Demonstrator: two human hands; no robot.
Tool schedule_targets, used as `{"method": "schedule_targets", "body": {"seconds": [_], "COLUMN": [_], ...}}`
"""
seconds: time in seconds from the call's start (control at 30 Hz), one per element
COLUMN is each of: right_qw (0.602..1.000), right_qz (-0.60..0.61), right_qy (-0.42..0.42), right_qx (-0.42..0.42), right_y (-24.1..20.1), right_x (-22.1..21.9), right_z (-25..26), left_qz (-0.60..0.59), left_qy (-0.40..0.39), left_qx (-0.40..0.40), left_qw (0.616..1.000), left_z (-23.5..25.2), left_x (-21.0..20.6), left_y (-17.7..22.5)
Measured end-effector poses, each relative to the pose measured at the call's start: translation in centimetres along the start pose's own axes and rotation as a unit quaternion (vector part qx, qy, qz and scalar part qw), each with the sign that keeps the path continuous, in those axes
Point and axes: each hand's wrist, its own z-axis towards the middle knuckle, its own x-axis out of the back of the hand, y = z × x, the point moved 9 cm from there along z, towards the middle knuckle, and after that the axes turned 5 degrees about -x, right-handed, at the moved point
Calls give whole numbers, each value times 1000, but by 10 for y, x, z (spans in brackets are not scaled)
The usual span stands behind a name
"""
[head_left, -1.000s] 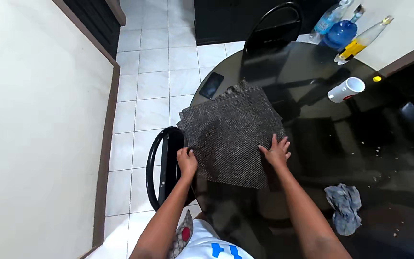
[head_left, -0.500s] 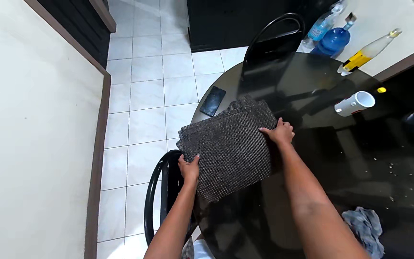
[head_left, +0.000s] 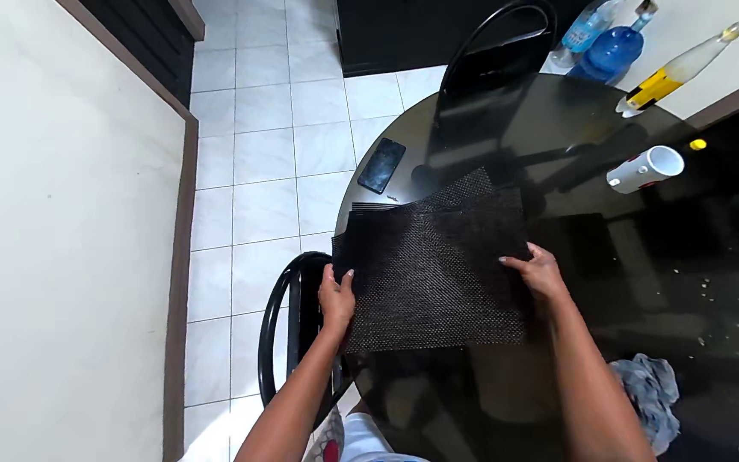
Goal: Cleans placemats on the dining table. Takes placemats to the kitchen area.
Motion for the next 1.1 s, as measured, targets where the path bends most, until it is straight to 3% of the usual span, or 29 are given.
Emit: {"method": "schedule_targets", "body": {"seconds": [0.1,0.2,0.3,0.37,0.47,0.57,0.67,0.77,0.87,1.0,1.07,1.1], "right_qw": [981,940,906,910,954,982,974,953,941,952,942,923], "right_qz": [-46,0,98,143,169,95,18,74,14,-169,-198,-201], "right_qy": [125,248,271,242,144,145,198,198,136,78,90,112], "right_qx": [141,234,311,304,200,77,108,217,308,244,255,309], "right_y": [-24,-30,-16,7,76,131,115,95,112,145,142,133], "right_x": [39,96,141,159,160,133,128,135,123,76,62,56], "right_z": [-82,-178,-258,-296,-308,-299,-312,-329,-329,-322,-332,-341], "left_qz": [-136,-285,-374,-392,-346,-253,-200,-220,-230,-286,-248,-247], "left_qy": [45,76,35,-28,-167,-254,-190,-89,-77,-138,-128,-94], "left_qx": [-99,-173,-257,-286,-281,-229,-287,-298,-216,23,52,42], "left_qw": [985,940,890,874,880,905,917,924,946,948,959,964], "left_z": [-46,-100,-155,-185,-218,-233,-261,-292,-302,-315,-330,-337], "left_x": [13,36,50,46,4,-46,-49,-31,-31,-56,-54,-45], "left_y": [40,78,103,106,86,42,62,75,42,-13,-17,-14]}}
